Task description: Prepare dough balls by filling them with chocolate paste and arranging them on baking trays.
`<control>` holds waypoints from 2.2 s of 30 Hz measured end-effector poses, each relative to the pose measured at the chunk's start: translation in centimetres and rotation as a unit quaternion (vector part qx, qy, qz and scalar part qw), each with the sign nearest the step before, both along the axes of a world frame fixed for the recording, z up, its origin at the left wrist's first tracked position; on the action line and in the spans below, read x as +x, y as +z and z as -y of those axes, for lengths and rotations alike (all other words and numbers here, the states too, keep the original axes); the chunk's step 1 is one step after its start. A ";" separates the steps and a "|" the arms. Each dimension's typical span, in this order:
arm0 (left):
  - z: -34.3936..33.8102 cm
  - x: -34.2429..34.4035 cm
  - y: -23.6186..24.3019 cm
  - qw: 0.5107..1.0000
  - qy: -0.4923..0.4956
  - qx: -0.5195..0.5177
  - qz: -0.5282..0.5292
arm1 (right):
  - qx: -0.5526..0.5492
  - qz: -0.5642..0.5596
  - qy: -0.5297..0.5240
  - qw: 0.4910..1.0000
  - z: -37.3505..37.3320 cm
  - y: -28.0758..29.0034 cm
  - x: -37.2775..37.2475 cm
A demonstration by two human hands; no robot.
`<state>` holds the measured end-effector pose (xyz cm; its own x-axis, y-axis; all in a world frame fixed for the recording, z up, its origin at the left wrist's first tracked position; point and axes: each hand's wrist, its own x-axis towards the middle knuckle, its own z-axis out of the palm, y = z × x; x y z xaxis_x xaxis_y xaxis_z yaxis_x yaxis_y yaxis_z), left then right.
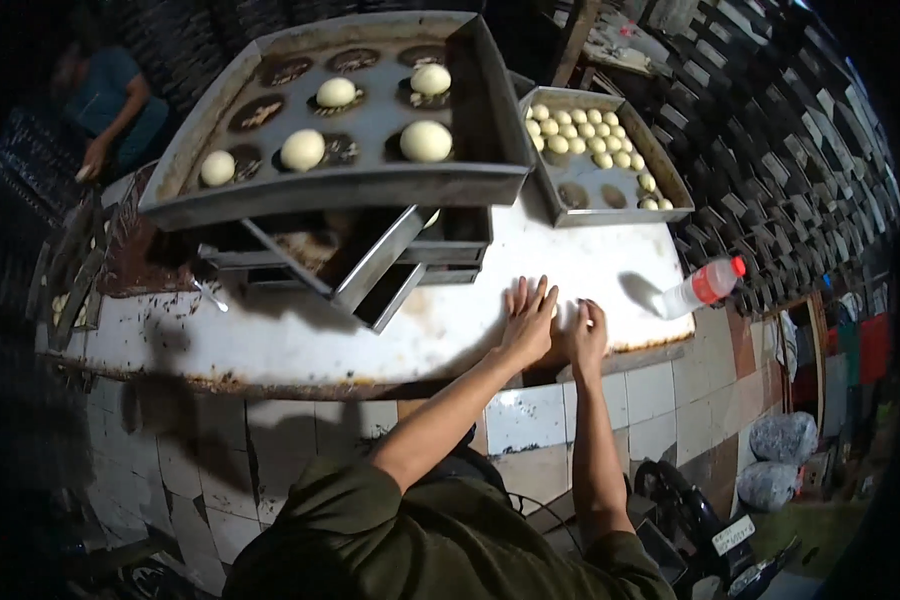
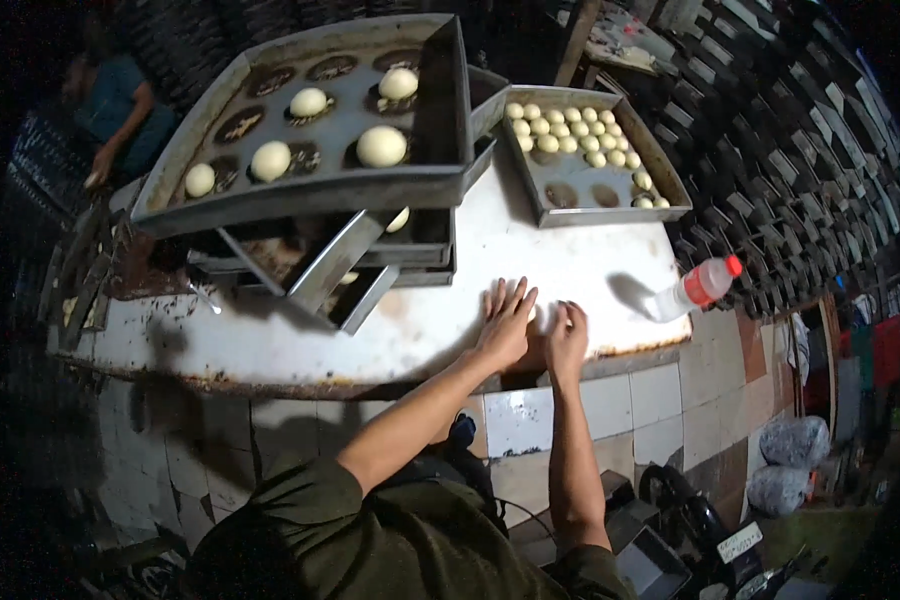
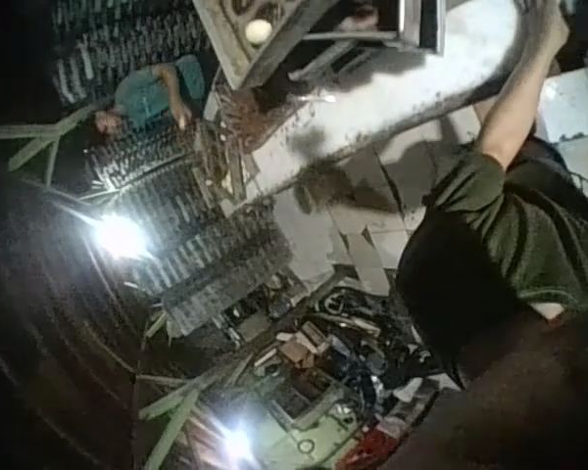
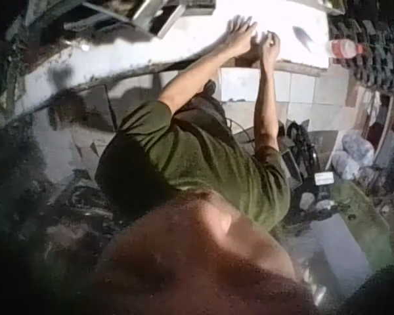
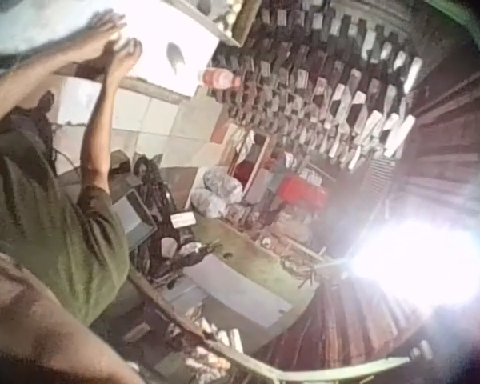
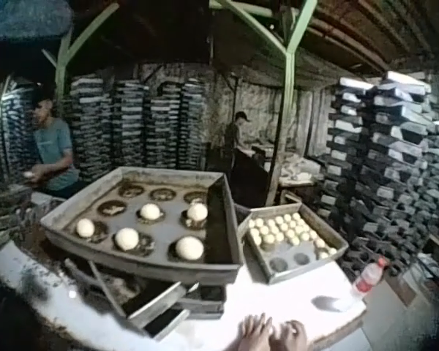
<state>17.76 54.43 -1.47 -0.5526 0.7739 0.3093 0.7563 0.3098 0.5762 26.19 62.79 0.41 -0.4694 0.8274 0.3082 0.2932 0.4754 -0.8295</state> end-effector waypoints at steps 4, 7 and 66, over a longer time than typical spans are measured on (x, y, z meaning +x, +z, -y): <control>5.9 0.5 2.7 0.971 -0.029 0.165 0.173 | -0.047 0.144 0.243 0.958 0.0 -4.5 -2.5; 17.7 0.2 3.5 0.964 0.029 0.118 0.236 | 0.222 0.119 0.377 0.891 2.7 1.4 -0.6; 25.6 3.2 7.2 0.511 -0.049 0.415 0.752 | 0.093 0.113 0.437 0.887 15.5 9.8 -2.0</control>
<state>20.91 28.81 5.71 -0.6195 0.7678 -0.1636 -0.7449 -0.5093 0.4310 24.20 47.27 10.23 -0.9738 0.0612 0.2188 -0.1070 0.7259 -0.6794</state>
